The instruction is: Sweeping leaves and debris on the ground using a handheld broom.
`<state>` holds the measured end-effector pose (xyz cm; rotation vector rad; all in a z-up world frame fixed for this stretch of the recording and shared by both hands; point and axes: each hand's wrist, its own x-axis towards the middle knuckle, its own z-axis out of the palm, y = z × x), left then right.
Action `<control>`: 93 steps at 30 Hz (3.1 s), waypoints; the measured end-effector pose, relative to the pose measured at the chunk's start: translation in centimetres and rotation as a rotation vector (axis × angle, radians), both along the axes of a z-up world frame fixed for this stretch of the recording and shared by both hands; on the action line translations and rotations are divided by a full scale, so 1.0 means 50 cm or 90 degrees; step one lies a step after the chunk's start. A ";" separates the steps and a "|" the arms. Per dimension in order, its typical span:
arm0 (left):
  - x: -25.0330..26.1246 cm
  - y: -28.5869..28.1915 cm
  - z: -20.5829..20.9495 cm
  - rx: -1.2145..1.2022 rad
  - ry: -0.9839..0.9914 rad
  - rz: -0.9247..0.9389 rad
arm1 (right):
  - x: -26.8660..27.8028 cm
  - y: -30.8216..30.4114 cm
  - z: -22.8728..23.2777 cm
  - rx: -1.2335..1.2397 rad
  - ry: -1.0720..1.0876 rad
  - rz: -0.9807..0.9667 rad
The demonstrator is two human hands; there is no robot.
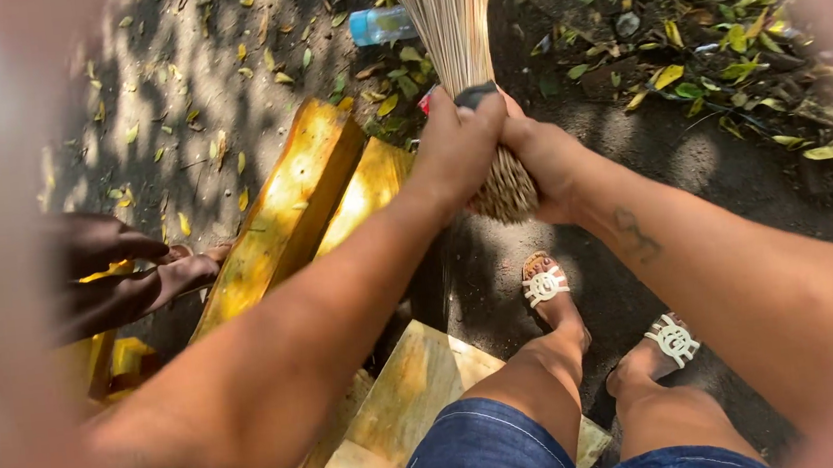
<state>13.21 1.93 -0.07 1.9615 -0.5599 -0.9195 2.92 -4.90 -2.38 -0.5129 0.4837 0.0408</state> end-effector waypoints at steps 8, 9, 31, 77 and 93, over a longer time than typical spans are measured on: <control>-0.160 0.110 0.030 0.003 0.297 -0.136 | -0.186 0.174 0.093 0.002 0.250 -0.283; -0.178 0.130 0.033 0.045 0.451 -0.191 | -0.212 0.211 0.084 0.039 0.251 -0.349; -0.201 0.056 0.006 -0.064 0.119 -0.078 | -0.207 0.118 0.088 -0.076 0.152 -0.248; -0.880 -0.266 -0.087 0.172 0.356 0.149 | -0.870 -0.244 -0.062 0.136 0.227 -0.067; -0.899 -0.303 -0.003 -0.115 0.325 -0.017 | -0.904 -0.264 0.028 -0.234 0.222 -0.258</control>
